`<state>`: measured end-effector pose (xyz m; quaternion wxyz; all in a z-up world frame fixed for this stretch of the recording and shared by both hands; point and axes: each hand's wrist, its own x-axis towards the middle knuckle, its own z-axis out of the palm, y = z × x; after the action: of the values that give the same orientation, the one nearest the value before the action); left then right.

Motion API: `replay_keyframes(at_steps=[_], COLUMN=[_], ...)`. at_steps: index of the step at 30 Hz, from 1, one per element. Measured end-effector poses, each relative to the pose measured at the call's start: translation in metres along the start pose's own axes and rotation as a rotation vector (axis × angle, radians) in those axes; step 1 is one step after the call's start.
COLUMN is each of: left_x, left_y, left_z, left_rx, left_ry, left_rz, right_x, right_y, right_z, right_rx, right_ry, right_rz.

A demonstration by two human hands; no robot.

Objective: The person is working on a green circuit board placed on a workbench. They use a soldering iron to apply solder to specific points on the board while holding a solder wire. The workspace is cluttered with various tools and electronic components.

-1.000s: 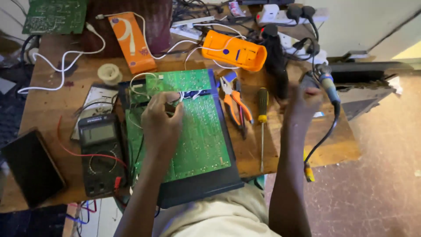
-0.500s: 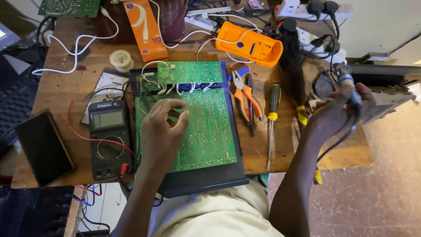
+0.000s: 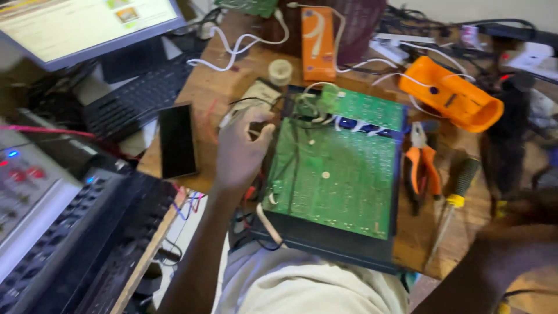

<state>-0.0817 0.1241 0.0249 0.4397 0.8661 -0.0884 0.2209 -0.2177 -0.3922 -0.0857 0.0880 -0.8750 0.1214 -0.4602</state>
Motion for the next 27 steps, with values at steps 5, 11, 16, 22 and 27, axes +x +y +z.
replay_keyframes(at_steps=[5, 11, 16, 22, 27], left_x=[0.003, 0.005, 0.016, 0.022, 0.002], left_y=[0.002, 0.031, 0.029, 0.043, 0.09], left_z=[-0.016, -0.011, 0.006, -0.011, -0.003], left_rx=[0.041, 0.173, 0.246, 0.207, -0.725], left_ry=[-0.067, -0.301, -0.461, -0.518, -0.172], left_rz=[-0.2, -0.249, -0.061, -0.128, -0.297], right_x=[0.083, 0.076, 0.072, 0.074, 0.083], right_y=[-0.215, -0.251, -0.241, -0.233, -0.263], right_z=[-0.015, -0.01, -0.005, 0.003, 0.007], right_rx=[1.409, 1.559, 1.495, 1.537, 1.582], right_ry=[-0.068, -0.237, -0.208, -0.183, -0.362], right_rz=[0.821, 0.917, 0.852, 0.969, 0.585])
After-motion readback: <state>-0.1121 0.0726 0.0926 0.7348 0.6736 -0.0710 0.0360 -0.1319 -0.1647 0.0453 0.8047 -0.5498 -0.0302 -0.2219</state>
